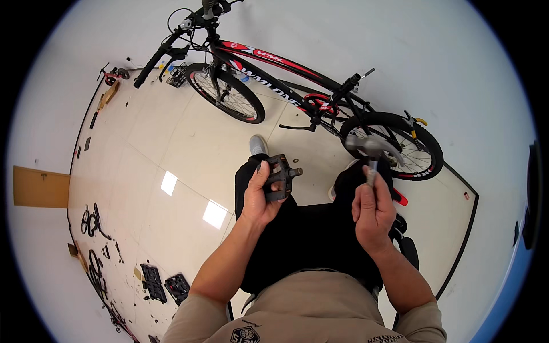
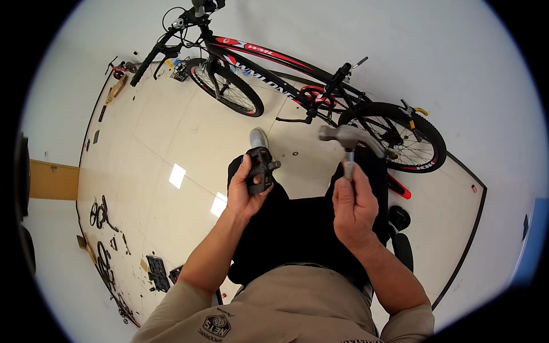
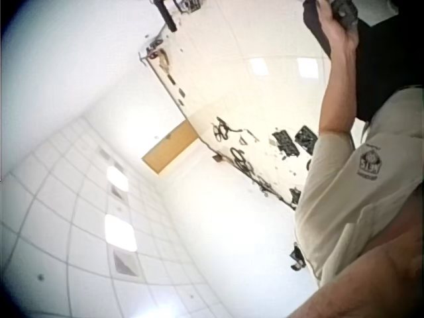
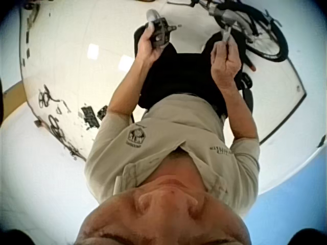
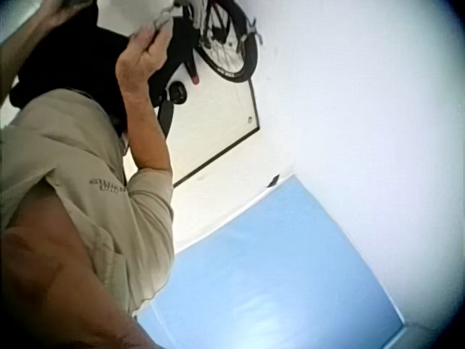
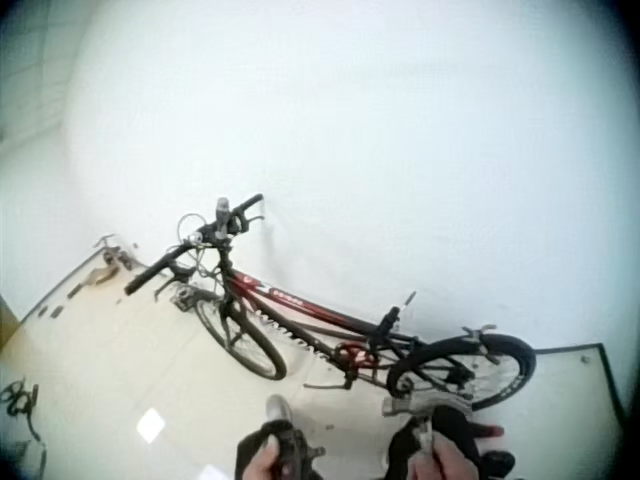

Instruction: The person uses a hammer to tap a bicycle pedal while seated, then switches to pliers to adjust the pedal mechanism. The bicycle is positioned nearby on the floor.

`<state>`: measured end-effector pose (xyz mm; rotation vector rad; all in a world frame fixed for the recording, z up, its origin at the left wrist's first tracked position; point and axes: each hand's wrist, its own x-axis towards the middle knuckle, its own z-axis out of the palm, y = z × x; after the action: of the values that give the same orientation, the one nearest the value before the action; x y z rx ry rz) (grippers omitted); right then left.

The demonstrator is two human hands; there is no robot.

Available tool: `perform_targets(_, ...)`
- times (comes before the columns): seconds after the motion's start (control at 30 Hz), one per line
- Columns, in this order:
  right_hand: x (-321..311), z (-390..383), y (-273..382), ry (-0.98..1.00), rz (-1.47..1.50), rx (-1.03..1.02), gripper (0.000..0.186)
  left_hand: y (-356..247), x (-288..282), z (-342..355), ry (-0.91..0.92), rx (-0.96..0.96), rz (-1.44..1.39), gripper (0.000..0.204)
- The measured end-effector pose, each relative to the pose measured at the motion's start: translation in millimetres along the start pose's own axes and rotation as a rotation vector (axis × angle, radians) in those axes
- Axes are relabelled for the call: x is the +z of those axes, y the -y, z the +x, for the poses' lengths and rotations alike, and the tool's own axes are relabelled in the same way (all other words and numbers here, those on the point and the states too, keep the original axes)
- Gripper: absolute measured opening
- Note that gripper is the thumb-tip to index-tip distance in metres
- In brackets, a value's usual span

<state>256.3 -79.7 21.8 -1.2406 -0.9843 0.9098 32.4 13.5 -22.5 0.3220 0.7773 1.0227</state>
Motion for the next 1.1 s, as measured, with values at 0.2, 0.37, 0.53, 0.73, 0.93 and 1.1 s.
perform_targets(0.2, 6, -6, -23, 0.345, -0.119, 0.145, 0.027, 5, -10, -1, -0.017, -0.044, -0.029, 0.035)
perform_targets(0.37, 5, 0, -4, -0.054, 0.046, 0.072, 0.028, 4, -1, 1, -0.076, 0.006, -0.034, 0.036)
perform_targets(0.53, 6, -9, -21, 0.305, -0.113, 0.139, 0.018, 8, -9, -1, -0.041, -0.002, -0.017, 0.037)
perform_targets(0.73, 3, 1, -1, -0.059, 0.145, 0.095, 0.027, 4, -3, 2, -0.024, 0.033, 0.055, 0.037)
perform_targets(0.93, 5, -6, -13, 0.266, -0.031, 0.253, 0.03, 2, -5, -3, -0.042, 0.043, 0.156, 0.038)
perform_targets(1.1, 4, -2, -11, -0.02, 0.053, 0.097, 0.031, 3, -2, 0, -0.025, 0.045, 0.129, 0.036)
